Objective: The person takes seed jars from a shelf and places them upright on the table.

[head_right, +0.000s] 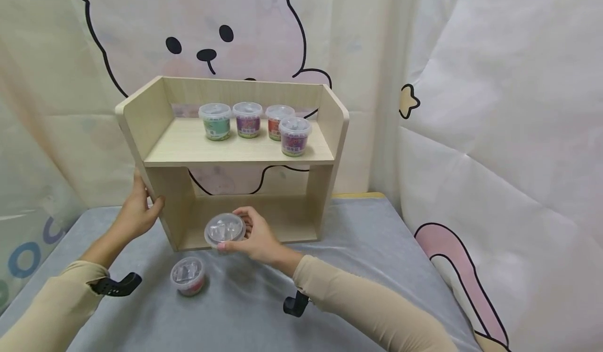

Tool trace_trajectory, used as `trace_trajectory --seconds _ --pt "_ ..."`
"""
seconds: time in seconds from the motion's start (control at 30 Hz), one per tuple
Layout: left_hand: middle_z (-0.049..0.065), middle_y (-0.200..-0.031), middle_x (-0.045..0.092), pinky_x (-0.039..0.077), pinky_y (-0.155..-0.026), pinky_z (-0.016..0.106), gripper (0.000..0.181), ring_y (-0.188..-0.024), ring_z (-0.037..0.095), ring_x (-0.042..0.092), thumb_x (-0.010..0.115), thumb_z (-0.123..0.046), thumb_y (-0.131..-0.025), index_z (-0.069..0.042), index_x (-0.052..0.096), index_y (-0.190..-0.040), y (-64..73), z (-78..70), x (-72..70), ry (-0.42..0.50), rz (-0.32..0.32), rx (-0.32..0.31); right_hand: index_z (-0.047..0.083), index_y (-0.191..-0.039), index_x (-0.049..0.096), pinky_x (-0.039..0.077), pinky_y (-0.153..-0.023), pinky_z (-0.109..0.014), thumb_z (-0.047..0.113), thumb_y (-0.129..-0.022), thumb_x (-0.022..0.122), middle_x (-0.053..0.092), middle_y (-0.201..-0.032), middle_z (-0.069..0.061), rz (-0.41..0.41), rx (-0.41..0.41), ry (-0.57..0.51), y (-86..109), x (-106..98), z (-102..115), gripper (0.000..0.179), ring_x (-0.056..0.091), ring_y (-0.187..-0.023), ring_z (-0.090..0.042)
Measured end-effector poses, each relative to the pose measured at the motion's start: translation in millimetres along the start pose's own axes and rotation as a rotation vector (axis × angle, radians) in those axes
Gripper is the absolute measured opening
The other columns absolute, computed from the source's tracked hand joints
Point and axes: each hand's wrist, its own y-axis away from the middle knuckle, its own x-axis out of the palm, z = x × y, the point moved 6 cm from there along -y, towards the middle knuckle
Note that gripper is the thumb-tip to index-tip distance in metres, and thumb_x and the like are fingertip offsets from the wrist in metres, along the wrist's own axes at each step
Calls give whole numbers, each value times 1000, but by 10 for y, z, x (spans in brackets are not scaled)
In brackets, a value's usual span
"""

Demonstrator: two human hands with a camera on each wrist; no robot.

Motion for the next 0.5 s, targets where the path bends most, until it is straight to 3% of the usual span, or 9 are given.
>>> trace_trajectory --seconds 0.5 --pt "37 -152 35 39 -100 73 96 -131 59 44 56 8 -89 -17 -3 -162 -35 -15 -5 28 -25 39 1 -140 41 49 -106 -35 0 -80 82 56 -137 -22 39 48 -9 108 162 -444 72 60 -122 -23"
